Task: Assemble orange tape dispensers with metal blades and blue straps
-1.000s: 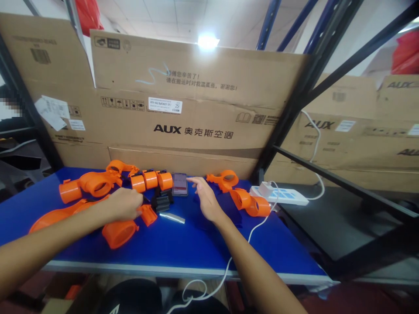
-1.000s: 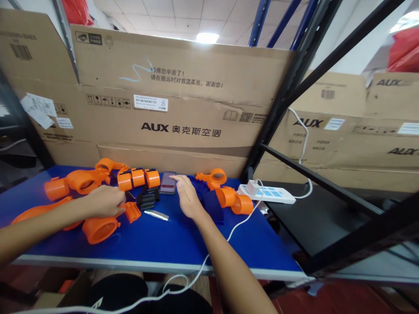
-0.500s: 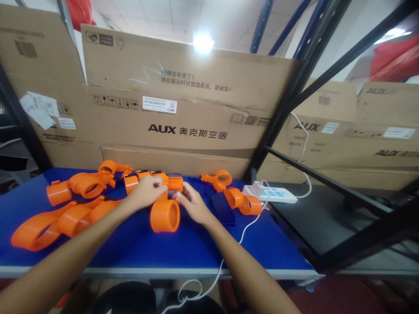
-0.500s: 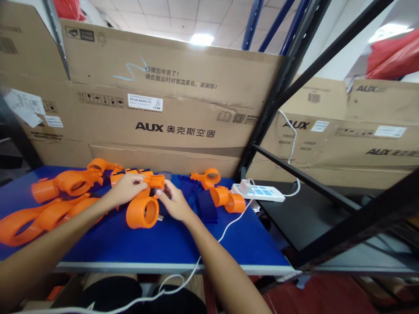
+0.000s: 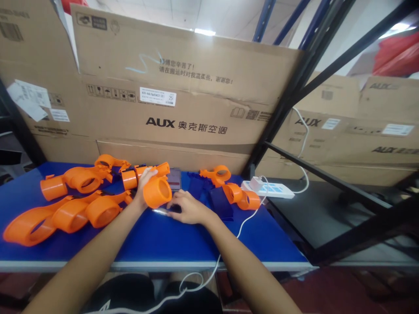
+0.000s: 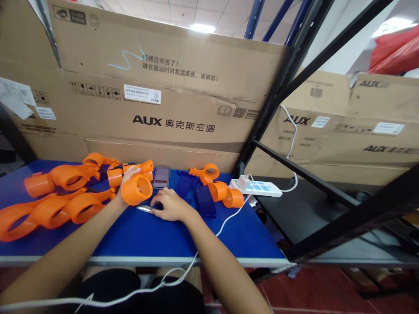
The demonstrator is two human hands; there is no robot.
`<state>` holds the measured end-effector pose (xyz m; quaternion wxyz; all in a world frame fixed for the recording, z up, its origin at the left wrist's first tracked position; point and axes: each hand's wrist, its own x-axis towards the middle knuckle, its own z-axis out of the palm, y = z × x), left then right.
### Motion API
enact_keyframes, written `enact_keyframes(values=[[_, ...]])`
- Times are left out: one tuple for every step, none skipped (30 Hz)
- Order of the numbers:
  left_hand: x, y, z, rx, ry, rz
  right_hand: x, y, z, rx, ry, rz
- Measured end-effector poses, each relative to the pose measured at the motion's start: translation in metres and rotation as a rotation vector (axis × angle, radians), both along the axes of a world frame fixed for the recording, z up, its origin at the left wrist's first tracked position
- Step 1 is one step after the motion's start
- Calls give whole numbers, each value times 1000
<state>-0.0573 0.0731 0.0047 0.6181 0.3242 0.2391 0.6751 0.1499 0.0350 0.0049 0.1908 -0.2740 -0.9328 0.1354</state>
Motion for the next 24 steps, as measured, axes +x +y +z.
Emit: enact_keyframes(values=[[-1,-2,-1,7,-1,26,-1,0,-1,-1,-11,-1],[-2,-4,-3,14,14,50,-2,0,-2,-5,-17,-5],[-2,-6,-4,20,35,71,-3,1,-2,-13,-21,-10],[-2,-9,-4,24,51,83,-3,1,-2,-25,-21,-18],[-2,-11,-5,28,68,89,-3,1,-1,-40,-18,-27],[-1,-13,-5,32,88,90,-2,1,-1,-55,-10,-36],[1,-15,-5,35,108,87,-2,1,0,-69,2,-46],[2,-16,-5,38,128,81,-1,1,0,-83,17,-55],[4,-16,-5,42,148,74,-1,1,0,-100,32,-62],[5,-17,-5,46,166,67,-1,1,0,-122,47,-67],[6,-17,-5,51,181,63,0,1,-1,-150,60,-70],[6,-17,-5,56,193,61,1,1,-2,-180,76,-72],[7,-18,-5,60,201,59,2,1,-3,-211,94,-74],[6,-18,-5,63,207,58,3,2,-3,-240,117,-77],[6,-18,-4,65,211,55,4,3,-4,-264,143,-82],[5,-19,-4,66,213,52,6,3,-4,-281,169,-88],[5,-20,-4,67,214,47,8,4,-4,-292,194,-93],[5,-21,-3,67,215,43,9,6,-3,-299,215,-96],[4,-21,-3,67,216,39,11,7,-3,-301,233,-96],[4,-22,-3,68,217,35,13,8,-2,-300,252,-93],[5,-22,-3,69,219,32,15,10,-1,-297,272,-91],[5,-21,-3,71,221,31,16,11,0,-295,295,-92],[6,-20,-3,73,223,32,17,12,2,-294,319,-102],[7,-18,-2,76,224,36,19,13,3,-291,343,-121]])
